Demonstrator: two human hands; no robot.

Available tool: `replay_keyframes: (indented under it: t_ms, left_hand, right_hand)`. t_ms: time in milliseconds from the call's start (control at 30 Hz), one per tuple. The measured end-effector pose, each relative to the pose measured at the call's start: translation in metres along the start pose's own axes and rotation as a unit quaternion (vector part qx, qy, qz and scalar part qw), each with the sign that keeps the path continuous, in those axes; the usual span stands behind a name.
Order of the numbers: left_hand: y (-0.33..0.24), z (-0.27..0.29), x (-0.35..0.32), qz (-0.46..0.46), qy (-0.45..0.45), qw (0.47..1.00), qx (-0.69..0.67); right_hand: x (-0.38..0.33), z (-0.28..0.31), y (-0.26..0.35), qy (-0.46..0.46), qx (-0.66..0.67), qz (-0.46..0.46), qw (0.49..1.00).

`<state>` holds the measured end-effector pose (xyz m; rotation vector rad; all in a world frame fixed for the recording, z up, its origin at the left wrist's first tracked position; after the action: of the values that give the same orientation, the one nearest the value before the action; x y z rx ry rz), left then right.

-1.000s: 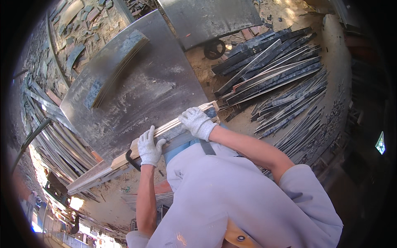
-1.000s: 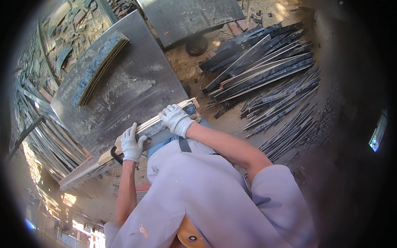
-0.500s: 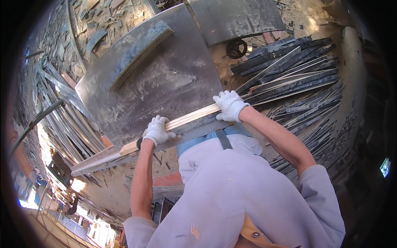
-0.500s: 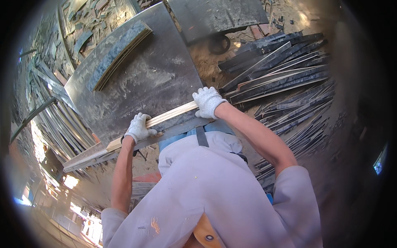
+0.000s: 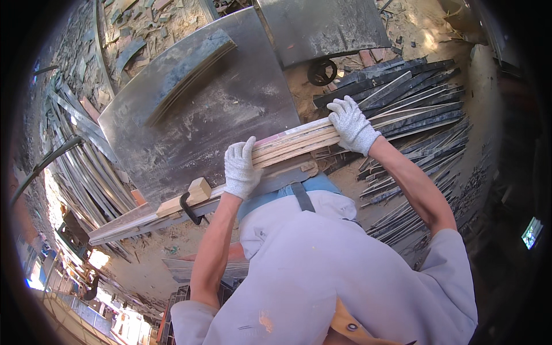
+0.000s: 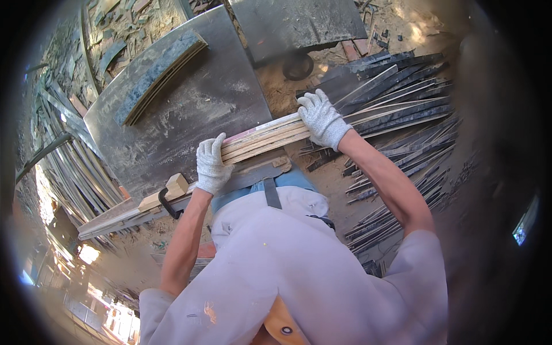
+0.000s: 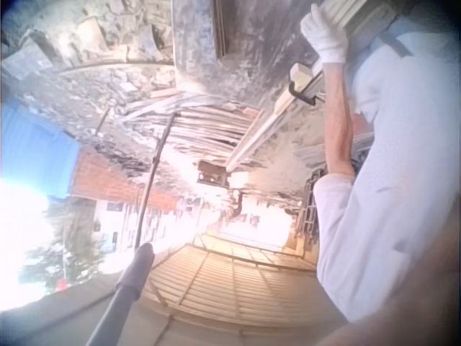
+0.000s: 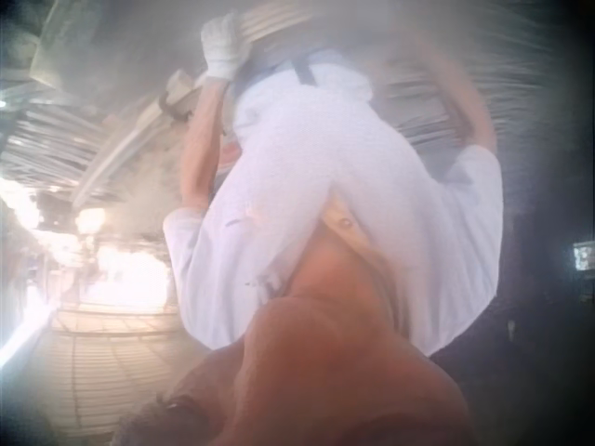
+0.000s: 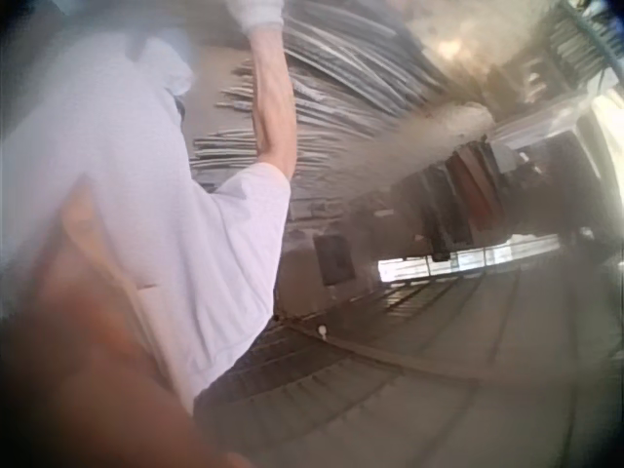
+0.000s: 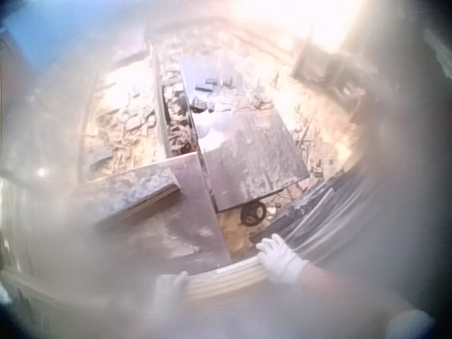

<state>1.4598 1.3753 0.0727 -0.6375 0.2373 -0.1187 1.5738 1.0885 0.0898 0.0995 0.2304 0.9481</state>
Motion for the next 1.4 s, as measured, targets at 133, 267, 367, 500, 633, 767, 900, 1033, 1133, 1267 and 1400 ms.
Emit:
replay_keyframes:
  t_ms: [133,267,367,500,633,767,900,1033,1133,1267,1400]
  left_hand:
    - [0.019,-0.001,-0.024,0.122,-0.082,0.988,-0.055]
    - [0.056,-0.018,-0.05,0.294,-0.074,0.914,-0.27]
    - [0.062,-0.031,-0.053,0.37,-0.061,0.852,-0.366]
    - [0.054,-0.026,-0.047,0.422,-0.001,0.786,-0.452]
    - [0.058,-0.034,-0.051,0.419,-0.026,0.836,-0.354]
    - [0.063,-0.041,-0.053,0.402,-0.036,0.834,-0.376]
    - [0.063,-0.046,-0.056,0.385,-0.023,0.853,-0.35]
    - [0.057,-0.036,-0.052,0.339,-0.002,0.891,-0.301]
    - [0.057,-0.035,-0.055,0.297,0.045,0.907,-0.295]
    - [0.056,-0.03,-0.065,0.329,0.021,0.86,-0.39]
    - [0.049,-0.02,-0.076,0.261,-0.023,0.928,-0.266]
  right_hand:
    - [-0.035,-0.064,-0.023,0.043,0.022,-0.04,0.998]
    - [-0.036,-0.059,-0.016,0.048,0.039,-0.049,0.997]
    - [-0.037,-0.055,-0.011,0.042,0.005,-0.03,0.999]
    - [-0.04,-0.071,-0.018,0.152,0.001,-0.047,0.987]
    - [-0.042,-0.067,-0.017,0.125,-0.008,-0.03,0.992]
    - [-0.043,-0.062,-0.013,0.073,-0.048,-0.016,0.996]
    - [-0.05,-0.071,-0.014,0.117,-0.007,-0.019,0.993]
    - [-0.047,-0.07,-0.015,0.124,0.0,-0.017,0.992]
    - [-0.048,-0.065,-0.017,0.145,0.024,-0.026,0.989]
    - [-0.05,-0.063,-0.018,0.157,0.029,-0.03,0.987]
    - [-0.052,-0.066,-0.018,0.158,0.032,-0.029,0.986]
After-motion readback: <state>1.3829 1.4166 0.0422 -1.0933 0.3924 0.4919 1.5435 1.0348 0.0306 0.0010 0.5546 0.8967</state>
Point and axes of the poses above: each hand's wrist, its own x-axis towards the middle knuckle, its own z-axis out of the back of the hand, y = z × x, the point moved 7 cm from there along x, towards the middle knuckle, and after that the axes turned 2 degrees about -x, right-handed, at the moved point
